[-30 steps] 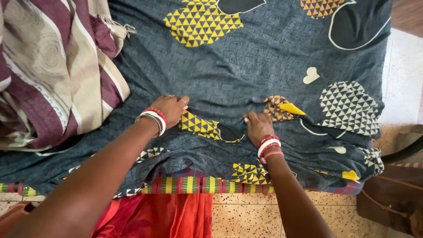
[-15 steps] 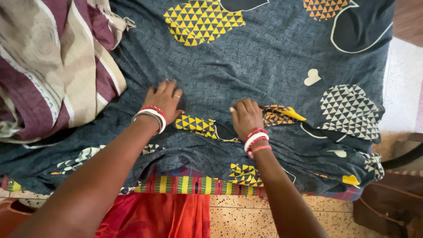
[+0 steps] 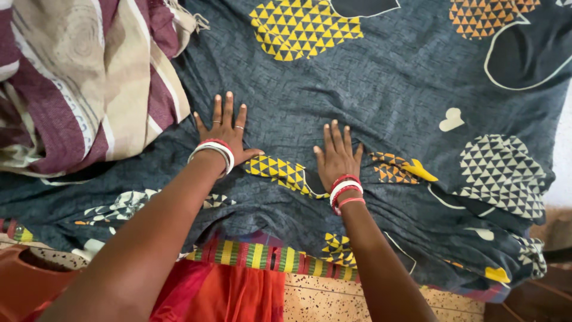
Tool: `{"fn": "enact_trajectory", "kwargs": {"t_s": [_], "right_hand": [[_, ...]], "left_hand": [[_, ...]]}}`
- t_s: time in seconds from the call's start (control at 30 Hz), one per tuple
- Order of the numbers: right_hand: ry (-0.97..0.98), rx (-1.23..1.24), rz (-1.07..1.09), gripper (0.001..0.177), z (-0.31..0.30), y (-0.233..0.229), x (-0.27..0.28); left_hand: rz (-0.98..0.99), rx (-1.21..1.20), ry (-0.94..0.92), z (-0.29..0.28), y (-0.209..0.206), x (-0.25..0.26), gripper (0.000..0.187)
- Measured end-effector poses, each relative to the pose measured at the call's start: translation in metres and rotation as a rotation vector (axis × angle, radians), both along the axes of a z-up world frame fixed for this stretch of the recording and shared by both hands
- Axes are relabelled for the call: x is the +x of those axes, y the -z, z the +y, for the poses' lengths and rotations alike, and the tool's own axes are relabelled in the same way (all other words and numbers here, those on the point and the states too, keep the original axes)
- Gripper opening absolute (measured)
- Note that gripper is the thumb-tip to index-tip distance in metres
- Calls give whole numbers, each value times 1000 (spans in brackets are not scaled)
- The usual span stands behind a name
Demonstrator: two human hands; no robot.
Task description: The person folds a patterned bedsheet on a bed by hand, smoothing and aligning the fabric repeatedly to create a neat rectangular shape. The person uses both hands to press and adjust the sheet without any tools.
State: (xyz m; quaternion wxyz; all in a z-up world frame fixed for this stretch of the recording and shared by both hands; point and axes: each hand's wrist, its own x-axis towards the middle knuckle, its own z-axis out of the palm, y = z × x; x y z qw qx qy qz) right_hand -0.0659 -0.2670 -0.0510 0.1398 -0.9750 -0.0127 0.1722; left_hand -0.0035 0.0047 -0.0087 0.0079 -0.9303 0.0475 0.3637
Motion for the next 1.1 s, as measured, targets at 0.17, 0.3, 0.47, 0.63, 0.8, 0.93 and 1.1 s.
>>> {"fn": "enact_trajectory", "kwargs": {"t_s": [0.17, 0.3, 0.47, 0.63, 0.8, 0.93, 1.1], "right_hand": [[128, -47, -22, 69, 28, 0, 6], [87, -50, -26, 72, 55, -10, 6], [30, -8, -18, 69, 49, -16, 5], [129, -79, 19, 69, 9, -9, -1], [270, -136, 15, 71, -10, 3, -22], [362, -154, 19, 74, 3, 13, -31], [398, -111, 93, 76, 9, 0, -41]], "left_hand": [[8, 16, 11, 0, 0, 1, 124], [-7, 18, 12, 0, -1, 0, 125], [-22, 2, 9, 1, 1, -2, 127], [-21, -18, 6, 3, 5, -2, 127], [-9, -32, 16, 4, 7, -1, 127], [-3, -37, 25, 4, 8, 0, 126], [50, 0, 54, 0, 7, 3, 126]]}}
